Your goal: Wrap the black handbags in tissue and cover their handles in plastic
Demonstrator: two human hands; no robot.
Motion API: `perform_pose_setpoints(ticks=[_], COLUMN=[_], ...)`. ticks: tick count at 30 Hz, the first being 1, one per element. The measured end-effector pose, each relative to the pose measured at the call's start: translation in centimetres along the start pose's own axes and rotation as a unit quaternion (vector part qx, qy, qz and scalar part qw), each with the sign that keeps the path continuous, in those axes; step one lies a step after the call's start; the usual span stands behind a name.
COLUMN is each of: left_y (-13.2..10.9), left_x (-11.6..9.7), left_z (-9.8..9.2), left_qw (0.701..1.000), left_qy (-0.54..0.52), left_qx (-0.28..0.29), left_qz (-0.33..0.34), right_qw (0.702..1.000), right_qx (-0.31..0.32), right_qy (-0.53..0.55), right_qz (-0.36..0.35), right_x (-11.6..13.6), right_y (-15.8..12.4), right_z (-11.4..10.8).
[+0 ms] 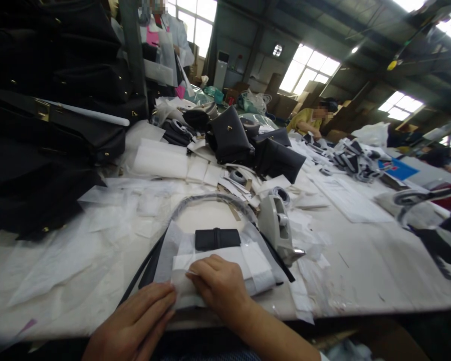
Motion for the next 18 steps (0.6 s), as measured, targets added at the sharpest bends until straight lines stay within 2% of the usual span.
perform_pose_setpoints(ticks=[3,8,13,18], left_y=[-0.3,0.0,1.6,2.1], left_x=[0.1,0.4,-0.2,-0.4], left_z=[0.2,0.3,0.7,1.6], left_qw=[1.000,0.998,0.998,0.991], left_qy=[-0.002,-0.001,0.016,0.080], left_qx=[-0.014,-0.025,0.054,0.105], left_qz=[-0.022,-0.058,-0.034,-0.031], right_qw=[0.997,0.989,0.977,0.973], right_qx=[0.021,0.080,0.117,0.128], right_qy=[-0.035,-0.035,0.019,0.021], right_qz=[0.070,0.119,0.179,0.193], right_x=[-0.7,-1.3,-1.8,-1.9], right_y=[0.7,1.5,2.4,3.3], right_z=[0.4,0.9,0.9,0.7])
Point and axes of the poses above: each hand's wrist, its own y-axis towards the middle knuckle, its own z-axis out of the palm, x = y × z, the point moved 6 cm from there along y, towards the middle knuckle, and after that the axes turned 8 degrees about -y, right-handed, at the moved point
